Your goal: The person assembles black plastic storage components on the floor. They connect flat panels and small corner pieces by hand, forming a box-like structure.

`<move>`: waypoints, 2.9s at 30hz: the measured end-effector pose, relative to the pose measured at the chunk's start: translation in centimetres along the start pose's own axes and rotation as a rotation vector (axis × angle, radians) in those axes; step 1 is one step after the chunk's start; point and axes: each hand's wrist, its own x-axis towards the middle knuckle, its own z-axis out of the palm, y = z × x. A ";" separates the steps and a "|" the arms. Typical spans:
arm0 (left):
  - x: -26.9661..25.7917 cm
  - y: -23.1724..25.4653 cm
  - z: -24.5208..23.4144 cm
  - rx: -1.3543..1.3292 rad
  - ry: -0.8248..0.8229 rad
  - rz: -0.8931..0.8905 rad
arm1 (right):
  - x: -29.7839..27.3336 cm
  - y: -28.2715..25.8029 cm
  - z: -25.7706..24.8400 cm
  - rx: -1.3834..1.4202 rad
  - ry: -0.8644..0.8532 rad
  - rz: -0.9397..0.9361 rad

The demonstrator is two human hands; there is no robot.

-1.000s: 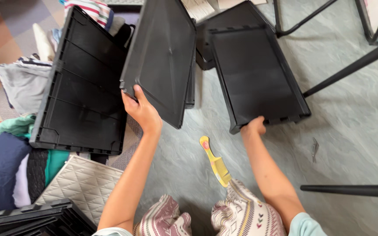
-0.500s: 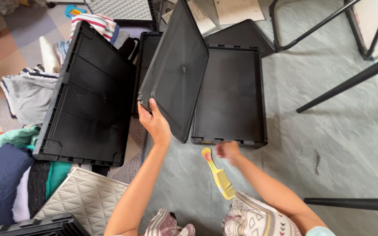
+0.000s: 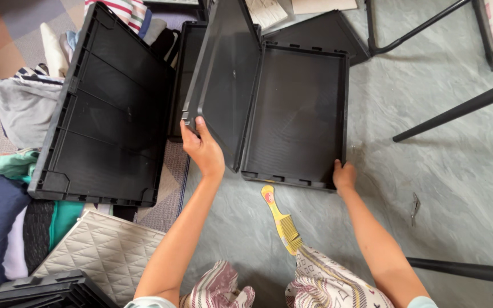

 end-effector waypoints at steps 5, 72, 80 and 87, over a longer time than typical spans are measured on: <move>-0.7 -1.1 1.2 0.032 -0.039 -0.078 | -4.5 1.9 1.9 0.022 0.085 0.008; 0.7 -5.5 5.3 -0.035 -0.377 0.235 | 8.8 -23.1 -11.8 0.202 -0.521 -0.086; -0.1 -6.7 4.4 -0.027 -0.402 0.351 | 5.1 -22.2 -2.7 0.678 -0.630 0.012; -1.2 -9.9 2.9 0.047 -0.573 -0.127 | 3.8 -27.0 -1.7 0.952 -0.531 -0.067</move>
